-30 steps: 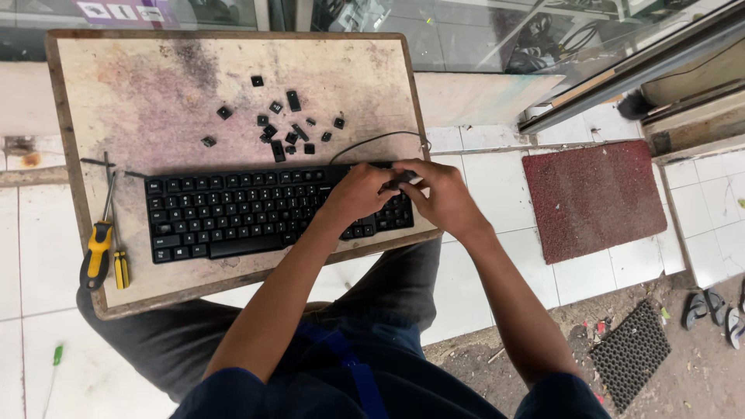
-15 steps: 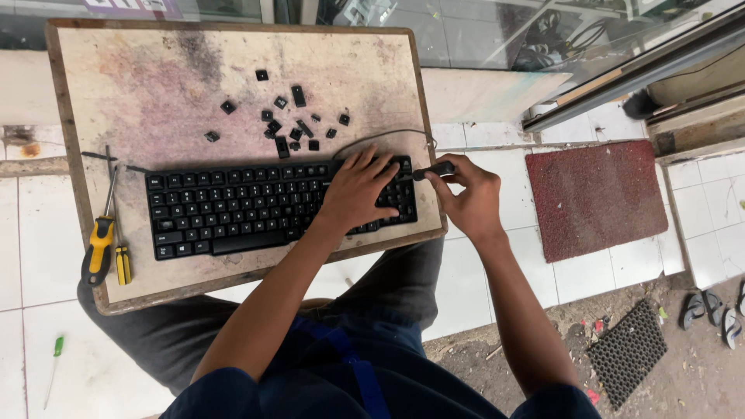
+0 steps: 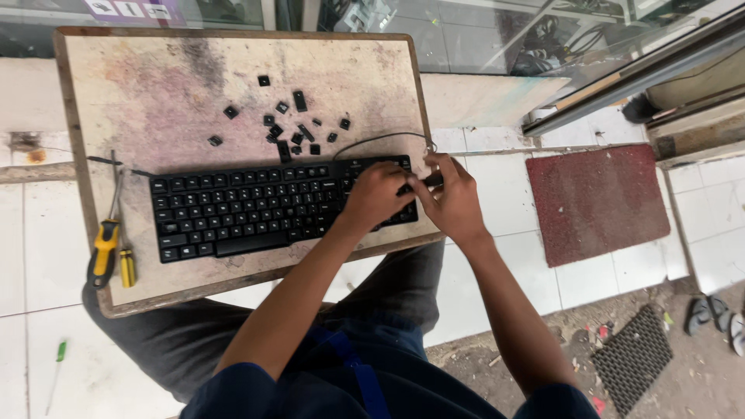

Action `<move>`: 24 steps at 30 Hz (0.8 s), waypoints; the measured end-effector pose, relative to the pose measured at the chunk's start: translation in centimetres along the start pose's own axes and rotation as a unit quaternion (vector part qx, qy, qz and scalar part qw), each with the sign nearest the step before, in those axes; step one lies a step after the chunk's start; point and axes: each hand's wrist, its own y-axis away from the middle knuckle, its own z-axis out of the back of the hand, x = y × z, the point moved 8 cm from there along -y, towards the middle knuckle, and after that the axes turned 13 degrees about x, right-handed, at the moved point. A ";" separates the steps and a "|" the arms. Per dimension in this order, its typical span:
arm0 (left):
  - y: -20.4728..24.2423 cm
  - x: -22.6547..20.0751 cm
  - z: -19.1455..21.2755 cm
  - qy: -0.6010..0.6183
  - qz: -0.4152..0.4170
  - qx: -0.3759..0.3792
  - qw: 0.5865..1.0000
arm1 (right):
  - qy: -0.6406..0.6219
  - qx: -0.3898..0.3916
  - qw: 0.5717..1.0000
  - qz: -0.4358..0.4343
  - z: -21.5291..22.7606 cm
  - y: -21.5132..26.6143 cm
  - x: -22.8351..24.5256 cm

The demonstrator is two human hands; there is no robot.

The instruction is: The person uses a small screwdriver to pry off individual keycaps from a black keyboard. They remove several keys from the right side and place them on the table. The person continues to remove keys one by one and sets them aside.

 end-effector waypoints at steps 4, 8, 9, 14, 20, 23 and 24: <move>-1.0 -0.6 1.8 0.101 -0.014 0.089 0.991 | -0.132 0.090 0.987 0.024 0.5 -0.9 0.0; -0.9 0.5 1.9 0.137 0.012 0.152 0.979 | -0.046 0.049 0.997 0.043 0.3 -1.1 -1.9; -0.8 0.6 1.8 0.108 0.016 0.159 0.981 | -0.016 0.025 0.998 0.046 0.3 -1.0 -2.4; 0.7 -0.5 2.3 0.092 -0.004 0.134 0.987 | -0.128 0.044 0.990 0.028 0.0 -0.6 -2.4; 1.6 -1.5 2.5 -0.019 -0.049 0.154 0.987 | -0.082 -0.009 0.996 0.021 2.0 1.5 -3.7; 1.5 -1.0 2.0 -0.002 -0.047 0.150 0.988 | -0.088 -0.015 0.996 0.016 1.3 2.1 -4.7; 1.5 -0.8 1.9 0.005 -0.047 0.150 0.988 | -0.094 -0.016 0.995 0.018 1.0 2.2 -4.9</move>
